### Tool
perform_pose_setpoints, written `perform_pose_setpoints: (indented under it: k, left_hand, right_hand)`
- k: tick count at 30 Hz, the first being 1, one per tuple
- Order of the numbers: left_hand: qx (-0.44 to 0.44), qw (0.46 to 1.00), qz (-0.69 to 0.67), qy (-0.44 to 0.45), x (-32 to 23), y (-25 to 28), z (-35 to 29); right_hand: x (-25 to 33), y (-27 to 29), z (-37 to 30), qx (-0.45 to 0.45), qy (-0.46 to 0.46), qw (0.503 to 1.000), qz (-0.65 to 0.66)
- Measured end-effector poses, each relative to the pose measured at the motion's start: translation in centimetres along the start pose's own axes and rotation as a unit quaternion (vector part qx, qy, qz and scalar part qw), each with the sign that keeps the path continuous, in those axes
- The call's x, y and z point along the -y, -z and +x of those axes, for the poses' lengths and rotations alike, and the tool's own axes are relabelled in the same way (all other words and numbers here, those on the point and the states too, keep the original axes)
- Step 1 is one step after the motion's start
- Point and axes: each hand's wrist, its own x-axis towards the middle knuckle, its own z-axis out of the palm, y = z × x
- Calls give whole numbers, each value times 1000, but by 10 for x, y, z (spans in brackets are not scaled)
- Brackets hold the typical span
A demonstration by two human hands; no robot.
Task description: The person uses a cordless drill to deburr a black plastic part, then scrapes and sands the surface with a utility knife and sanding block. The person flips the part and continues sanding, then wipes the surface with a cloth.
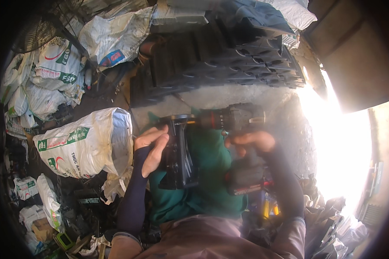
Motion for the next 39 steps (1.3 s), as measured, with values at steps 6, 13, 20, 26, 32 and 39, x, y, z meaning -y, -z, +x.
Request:
perform_pose_setpoints:
  k: [6, 13, 20, 26, 32, 39]
  left_hand:
    - [-121, 967, -185, 127, 15, -22, 2]
    - [-128, 936, -279, 174, 17, -30, 1]
    - [-114, 943, -276, 149, 21, -29, 1]
    - [-112, 952, -250, 136, 21, -28, -1]
    - [-126, 960, -226, 104, 17, -31, -3]
    - [-128, 947, -264, 134, 18, -33, -3]
  right_hand:
    - [1, -1, 3, 13, 2, 1000, 26]
    - [2, -3, 3, 15, 15, 1000, 12]
    - [7, -7, 4, 17, 6, 1000, 3]
    - [5, -8, 6, 28, 8, 999, 34]
    - [8, -10, 7, 31, 16, 999, 16]
    - [10, -15, 6, 14, 10, 1000, -12]
